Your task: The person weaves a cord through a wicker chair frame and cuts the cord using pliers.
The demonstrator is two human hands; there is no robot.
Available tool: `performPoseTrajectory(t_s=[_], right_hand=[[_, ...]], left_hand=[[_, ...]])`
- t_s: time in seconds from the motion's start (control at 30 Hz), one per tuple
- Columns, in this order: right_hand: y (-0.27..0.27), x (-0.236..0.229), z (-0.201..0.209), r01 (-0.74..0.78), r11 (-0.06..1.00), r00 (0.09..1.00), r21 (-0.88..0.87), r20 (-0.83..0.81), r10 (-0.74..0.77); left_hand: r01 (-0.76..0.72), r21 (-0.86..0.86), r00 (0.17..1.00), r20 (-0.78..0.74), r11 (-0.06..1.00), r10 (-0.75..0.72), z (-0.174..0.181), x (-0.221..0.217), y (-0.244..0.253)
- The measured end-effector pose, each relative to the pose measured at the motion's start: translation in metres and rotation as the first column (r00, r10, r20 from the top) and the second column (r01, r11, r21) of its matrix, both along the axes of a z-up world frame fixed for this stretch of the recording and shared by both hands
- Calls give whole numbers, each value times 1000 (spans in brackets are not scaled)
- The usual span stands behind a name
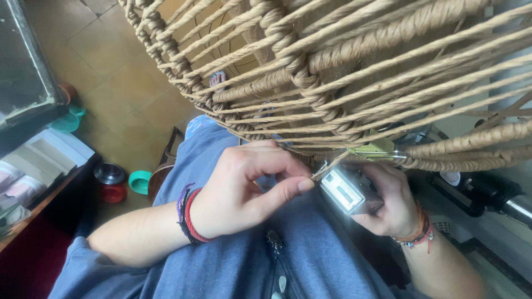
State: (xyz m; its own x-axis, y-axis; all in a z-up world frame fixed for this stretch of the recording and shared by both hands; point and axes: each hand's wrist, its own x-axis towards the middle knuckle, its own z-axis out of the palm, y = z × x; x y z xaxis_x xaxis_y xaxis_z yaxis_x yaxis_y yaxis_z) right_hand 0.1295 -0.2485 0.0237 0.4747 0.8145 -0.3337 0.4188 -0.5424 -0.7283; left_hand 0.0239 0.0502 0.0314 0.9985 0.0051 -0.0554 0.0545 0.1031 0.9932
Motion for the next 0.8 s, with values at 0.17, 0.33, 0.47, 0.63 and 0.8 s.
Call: performPoseTrajectory(t_s=[0.17,0.33,0.47,0.63,0.8], right_hand=[[1,0,-7,-2,999,1000,33,-18,3],[2,1,-10,-22,998,1000,54,11,21],[3,1,-8,-25,999,1000,34,0,25],[-3,-1,-14,-40,998,999,56,36,38],[27,4,-12,-120,987,985,111,141,104]], left_hand=[[-25,17,1000,15,1000,25,3,1,-1],[-45,36,999,30,998,44,2,-1,-3],[-57,34,998,39,998,56,0,-3,-4],[-70,29,997,21,997,69,1,-4,-7],[-142,62,990,4,988,142,-1,-5,-16]])
